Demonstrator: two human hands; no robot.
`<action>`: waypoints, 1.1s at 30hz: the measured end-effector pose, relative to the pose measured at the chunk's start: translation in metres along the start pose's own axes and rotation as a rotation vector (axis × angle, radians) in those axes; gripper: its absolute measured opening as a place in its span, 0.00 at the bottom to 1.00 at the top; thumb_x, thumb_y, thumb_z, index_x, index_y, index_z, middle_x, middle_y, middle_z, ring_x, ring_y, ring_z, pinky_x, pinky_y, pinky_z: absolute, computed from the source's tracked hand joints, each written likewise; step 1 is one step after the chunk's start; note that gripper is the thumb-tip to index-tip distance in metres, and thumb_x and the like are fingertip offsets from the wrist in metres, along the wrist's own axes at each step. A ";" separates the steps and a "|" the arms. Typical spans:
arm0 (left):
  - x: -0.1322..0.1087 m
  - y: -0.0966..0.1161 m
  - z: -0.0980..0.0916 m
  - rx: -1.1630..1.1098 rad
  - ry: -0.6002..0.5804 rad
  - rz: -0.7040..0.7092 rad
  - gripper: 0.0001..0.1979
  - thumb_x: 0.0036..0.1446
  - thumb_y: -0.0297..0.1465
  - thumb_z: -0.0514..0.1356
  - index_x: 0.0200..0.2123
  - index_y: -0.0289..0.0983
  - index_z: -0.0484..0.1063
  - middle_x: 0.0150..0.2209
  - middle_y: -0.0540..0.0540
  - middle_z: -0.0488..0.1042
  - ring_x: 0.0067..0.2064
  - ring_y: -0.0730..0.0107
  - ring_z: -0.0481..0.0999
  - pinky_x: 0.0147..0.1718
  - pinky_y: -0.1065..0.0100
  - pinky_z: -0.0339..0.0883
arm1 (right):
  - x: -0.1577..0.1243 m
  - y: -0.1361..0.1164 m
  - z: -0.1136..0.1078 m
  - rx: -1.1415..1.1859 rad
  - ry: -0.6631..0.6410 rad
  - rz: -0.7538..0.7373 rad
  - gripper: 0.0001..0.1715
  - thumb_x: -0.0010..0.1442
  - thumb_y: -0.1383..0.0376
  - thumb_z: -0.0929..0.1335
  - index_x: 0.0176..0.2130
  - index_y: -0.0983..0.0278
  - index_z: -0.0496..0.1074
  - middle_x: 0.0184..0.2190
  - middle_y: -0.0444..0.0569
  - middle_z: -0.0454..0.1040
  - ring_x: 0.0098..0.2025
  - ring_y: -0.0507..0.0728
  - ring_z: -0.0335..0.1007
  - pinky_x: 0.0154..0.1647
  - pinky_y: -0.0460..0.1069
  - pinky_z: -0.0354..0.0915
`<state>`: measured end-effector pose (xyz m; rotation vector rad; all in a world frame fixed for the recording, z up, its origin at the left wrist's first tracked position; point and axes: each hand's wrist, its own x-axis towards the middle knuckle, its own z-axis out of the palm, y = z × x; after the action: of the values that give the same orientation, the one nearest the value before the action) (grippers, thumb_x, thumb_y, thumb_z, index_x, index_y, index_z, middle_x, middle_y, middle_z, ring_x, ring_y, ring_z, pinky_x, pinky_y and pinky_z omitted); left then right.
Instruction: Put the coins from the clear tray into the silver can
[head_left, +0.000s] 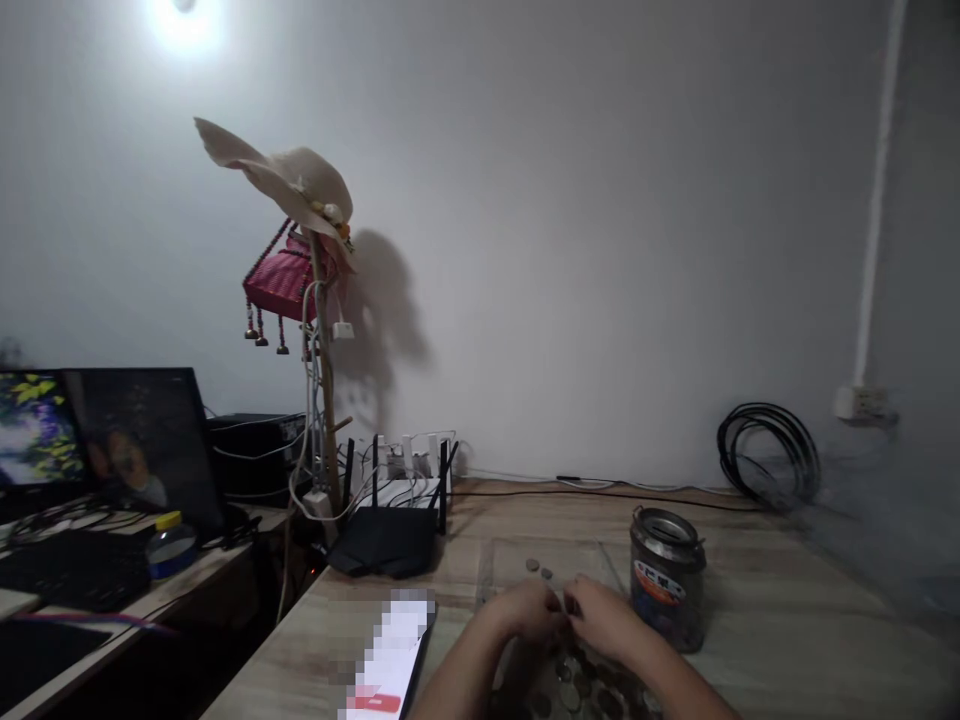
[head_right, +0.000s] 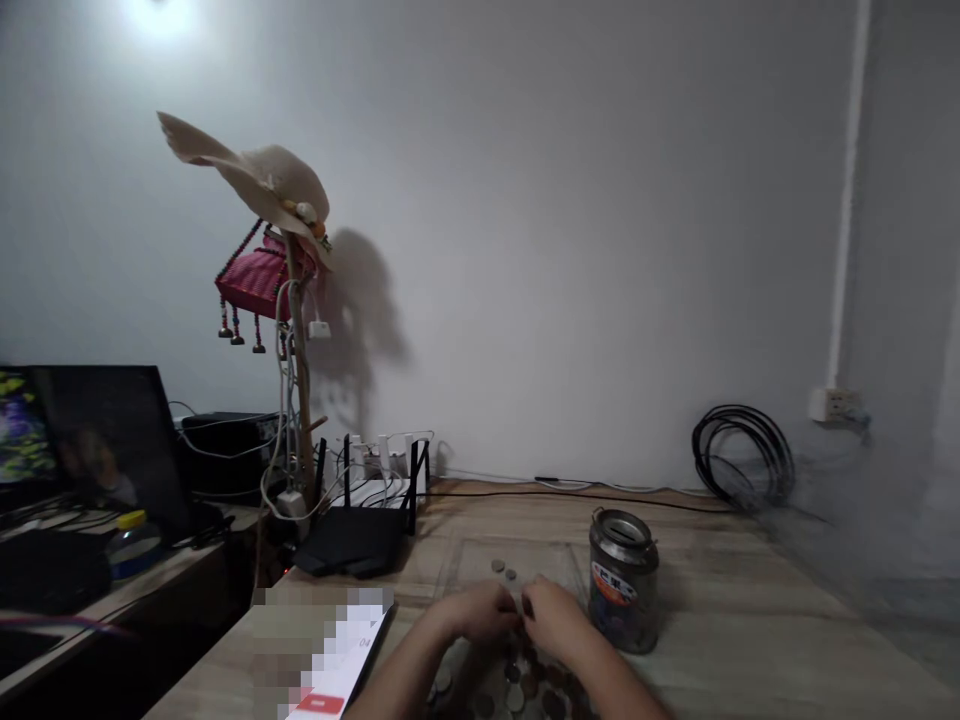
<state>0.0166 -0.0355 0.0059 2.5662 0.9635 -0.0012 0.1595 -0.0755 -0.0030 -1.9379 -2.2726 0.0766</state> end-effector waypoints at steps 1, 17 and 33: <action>-0.002 0.002 -0.002 0.029 0.009 -0.036 0.16 0.48 0.30 0.48 0.36 0.34 0.72 0.32 0.46 0.73 0.29 0.73 0.67 0.28 0.74 0.59 | -0.001 -0.001 -0.001 -0.025 -0.009 0.005 0.14 0.47 0.66 0.60 0.34 0.65 0.69 0.36 0.52 0.70 0.37 0.55 0.65 0.33 0.46 0.56; -0.077 0.080 0.014 0.322 -0.062 -0.008 0.22 0.41 0.32 0.55 0.42 0.32 0.68 0.40 0.36 0.70 0.40 0.59 0.70 0.35 0.66 0.63 | -0.090 -0.043 -0.016 0.016 -0.198 -0.065 0.31 0.35 0.61 0.68 0.43 0.64 0.66 0.38 0.52 0.71 0.39 0.58 0.66 0.35 0.48 0.59; -0.088 0.049 0.011 0.111 -0.354 0.087 0.20 0.33 0.27 0.60 0.36 0.38 0.71 0.26 0.53 0.70 0.23 0.78 0.65 0.21 0.76 0.58 | -0.094 -0.045 -0.042 -0.012 -0.489 -0.190 0.19 0.29 0.66 0.71 0.29 0.62 0.72 0.21 0.39 0.68 0.22 0.48 0.60 0.22 0.42 0.56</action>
<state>-0.0176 -0.1285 0.0258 2.5827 0.7349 -0.4802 0.1364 -0.1776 0.0368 -1.8530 -2.7476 0.5726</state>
